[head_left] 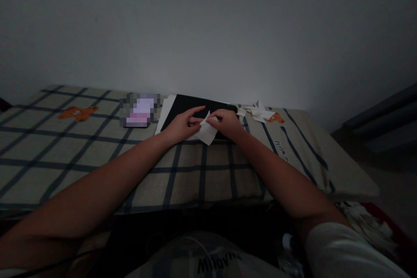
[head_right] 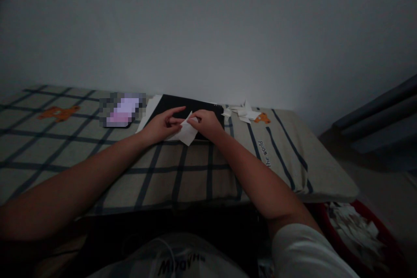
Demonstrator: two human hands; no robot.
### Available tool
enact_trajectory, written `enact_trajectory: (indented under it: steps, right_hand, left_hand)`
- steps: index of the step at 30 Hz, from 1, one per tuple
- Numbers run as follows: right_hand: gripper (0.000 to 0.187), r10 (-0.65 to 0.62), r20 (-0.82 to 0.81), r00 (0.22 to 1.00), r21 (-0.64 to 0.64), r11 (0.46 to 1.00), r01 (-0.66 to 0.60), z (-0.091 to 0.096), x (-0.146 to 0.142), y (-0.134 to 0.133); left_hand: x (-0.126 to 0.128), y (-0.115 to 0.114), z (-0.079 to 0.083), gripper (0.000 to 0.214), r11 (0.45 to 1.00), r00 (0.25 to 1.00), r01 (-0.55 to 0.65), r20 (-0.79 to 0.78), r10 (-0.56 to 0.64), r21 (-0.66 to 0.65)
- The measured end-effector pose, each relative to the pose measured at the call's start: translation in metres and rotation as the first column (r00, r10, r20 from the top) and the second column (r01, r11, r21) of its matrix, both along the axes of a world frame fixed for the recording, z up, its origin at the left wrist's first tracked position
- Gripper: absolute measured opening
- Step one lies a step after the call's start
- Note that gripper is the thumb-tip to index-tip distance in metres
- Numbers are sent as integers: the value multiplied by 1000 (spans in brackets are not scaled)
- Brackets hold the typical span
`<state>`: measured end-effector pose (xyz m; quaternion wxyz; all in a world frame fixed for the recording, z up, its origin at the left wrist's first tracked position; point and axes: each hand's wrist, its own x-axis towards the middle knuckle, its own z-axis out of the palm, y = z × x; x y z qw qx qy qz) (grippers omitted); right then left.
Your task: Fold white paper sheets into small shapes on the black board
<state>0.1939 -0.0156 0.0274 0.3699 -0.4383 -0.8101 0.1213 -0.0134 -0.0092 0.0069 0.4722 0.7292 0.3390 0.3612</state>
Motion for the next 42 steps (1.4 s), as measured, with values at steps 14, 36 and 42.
enact_trajectory:
  steps: [14,36,42]
  right_hand:
    - [14,-25,8,1000,-84,996,25,-3,-1,2]
    - [13,-19,-91,996,-72,997,12,-5,-5,1]
    - [14,-10,-160,987,-98,995,-6,-5,-8,-1]
  left_hand:
    - [4,-9,8,66,987,982,-90,-152,110,132]
    - [7,-5,2,72,988,989,-150,12,150,36]
    - [8,-8,6,64,965,969,-247,-8,248,93]
